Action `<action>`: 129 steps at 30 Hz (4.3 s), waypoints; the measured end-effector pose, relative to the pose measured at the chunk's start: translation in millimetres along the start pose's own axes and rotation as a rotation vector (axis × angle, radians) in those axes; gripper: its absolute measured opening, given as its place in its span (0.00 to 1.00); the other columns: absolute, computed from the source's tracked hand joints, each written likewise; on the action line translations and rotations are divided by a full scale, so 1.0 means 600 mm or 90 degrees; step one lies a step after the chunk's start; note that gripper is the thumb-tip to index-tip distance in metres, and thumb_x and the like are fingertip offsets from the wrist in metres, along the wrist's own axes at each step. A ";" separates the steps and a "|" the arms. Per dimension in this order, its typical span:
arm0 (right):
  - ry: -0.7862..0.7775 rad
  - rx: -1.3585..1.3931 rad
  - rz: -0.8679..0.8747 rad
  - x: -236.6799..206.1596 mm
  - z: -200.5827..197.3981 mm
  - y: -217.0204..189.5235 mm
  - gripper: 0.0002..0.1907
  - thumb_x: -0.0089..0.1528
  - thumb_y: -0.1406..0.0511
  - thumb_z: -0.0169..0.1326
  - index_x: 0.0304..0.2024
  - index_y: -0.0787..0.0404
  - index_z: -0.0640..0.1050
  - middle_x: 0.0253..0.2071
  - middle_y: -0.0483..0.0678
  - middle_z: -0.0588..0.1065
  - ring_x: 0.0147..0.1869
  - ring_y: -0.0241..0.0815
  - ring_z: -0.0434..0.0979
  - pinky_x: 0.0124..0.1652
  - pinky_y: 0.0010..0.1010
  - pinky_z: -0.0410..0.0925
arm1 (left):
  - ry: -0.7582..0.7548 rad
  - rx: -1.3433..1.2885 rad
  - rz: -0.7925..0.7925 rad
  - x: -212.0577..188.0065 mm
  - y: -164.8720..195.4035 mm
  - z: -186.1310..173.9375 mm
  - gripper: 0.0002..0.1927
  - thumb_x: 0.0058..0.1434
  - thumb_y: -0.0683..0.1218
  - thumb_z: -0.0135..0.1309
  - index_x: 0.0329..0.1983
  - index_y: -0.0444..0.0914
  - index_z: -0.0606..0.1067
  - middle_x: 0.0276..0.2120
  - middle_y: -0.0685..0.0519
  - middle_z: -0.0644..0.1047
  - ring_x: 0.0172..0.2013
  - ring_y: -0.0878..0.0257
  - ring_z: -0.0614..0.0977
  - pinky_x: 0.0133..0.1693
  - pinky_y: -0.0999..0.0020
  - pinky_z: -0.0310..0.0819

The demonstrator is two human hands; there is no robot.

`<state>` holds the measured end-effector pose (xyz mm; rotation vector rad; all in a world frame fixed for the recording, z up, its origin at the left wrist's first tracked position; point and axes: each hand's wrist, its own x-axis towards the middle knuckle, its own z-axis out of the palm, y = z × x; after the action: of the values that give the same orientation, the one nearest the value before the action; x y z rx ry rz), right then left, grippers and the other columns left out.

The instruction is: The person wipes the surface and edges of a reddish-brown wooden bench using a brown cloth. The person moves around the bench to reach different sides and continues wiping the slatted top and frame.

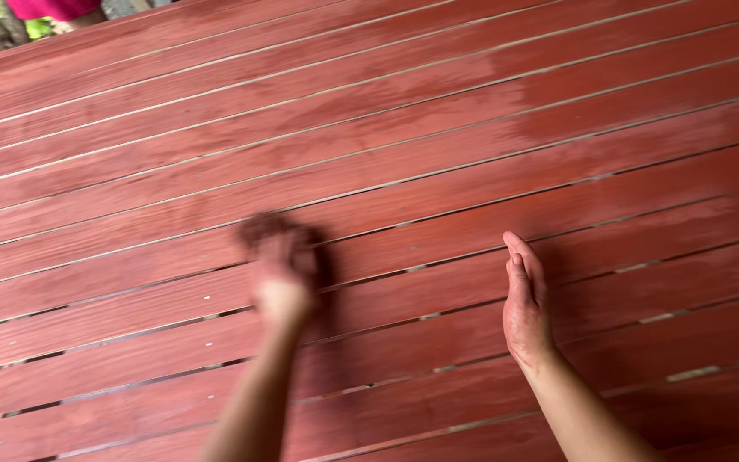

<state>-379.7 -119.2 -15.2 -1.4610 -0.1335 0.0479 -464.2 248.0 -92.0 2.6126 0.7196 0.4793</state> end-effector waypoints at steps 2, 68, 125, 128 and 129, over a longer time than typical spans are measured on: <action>0.010 -0.006 0.001 0.001 -0.038 -0.009 0.26 0.73 0.58 0.38 0.70 0.65 0.64 0.74 0.52 0.63 0.79 0.43 0.57 0.73 0.36 0.50 | -0.133 0.161 0.120 -0.011 0.176 0.069 0.35 0.60 0.49 0.50 0.72 0.43 0.61 0.71 0.48 0.61 0.70 0.52 0.59 0.68 0.53 0.51; 0.036 0.039 0.029 0.016 0.116 -0.008 0.27 0.73 0.59 0.40 0.71 0.65 0.61 0.77 0.53 0.58 0.82 0.43 0.52 0.75 0.34 0.48 | -0.124 -0.070 0.067 0.173 0.104 -0.065 0.28 0.66 0.63 0.49 0.70 0.60 0.67 0.77 0.66 0.53 0.76 0.68 0.50 0.71 0.42 0.36; -0.129 -0.404 -0.067 -0.214 0.128 -0.049 0.26 0.71 0.55 0.46 0.69 0.58 0.68 0.78 0.57 0.53 0.82 0.53 0.45 0.72 0.44 0.45 | -0.131 -0.016 0.071 -0.254 0.085 -0.126 0.35 0.60 0.44 0.51 0.73 0.52 0.66 0.74 0.51 0.60 0.76 0.49 0.51 0.69 0.36 0.40; -0.150 -0.431 -0.123 -0.209 0.095 -0.054 0.26 0.72 0.55 0.45 0.70 0.59 0.68 0.80 0.57 0.54 0.84 0.53 0.45 0.75 0.44 0.43 | -0.202 -0.008 0.182 -0.288 0.266 -0.097 0.33 0.57 0.48 0.51 0.69 0.54 0.68 0.73 0.57 0.62 0.75 0.56 0.54 0.71 0.43 0.42; -0.157 -0.422 -0.118 -0.208 0.087 -0.058 0.27 0.72 0.55 0.44 0.70 0.59 0.68 0.80 0.56 0.53 0.85 0.53 0.44 0.76 0.44 0.42 | -0.204 -0.006 0.195 -0.294 0.290 -0.092 0.32 0.59 0.49 0.51 0.69 0.53 0.68 0.73 0.58 0.62 0.75 0.56 0.55 0.72 0.43 0.42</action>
<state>-511.5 -85.6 17.1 -2.0942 -0.5236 0.0339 -558.6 29.0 -4.6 2.7106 0.2153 0.1369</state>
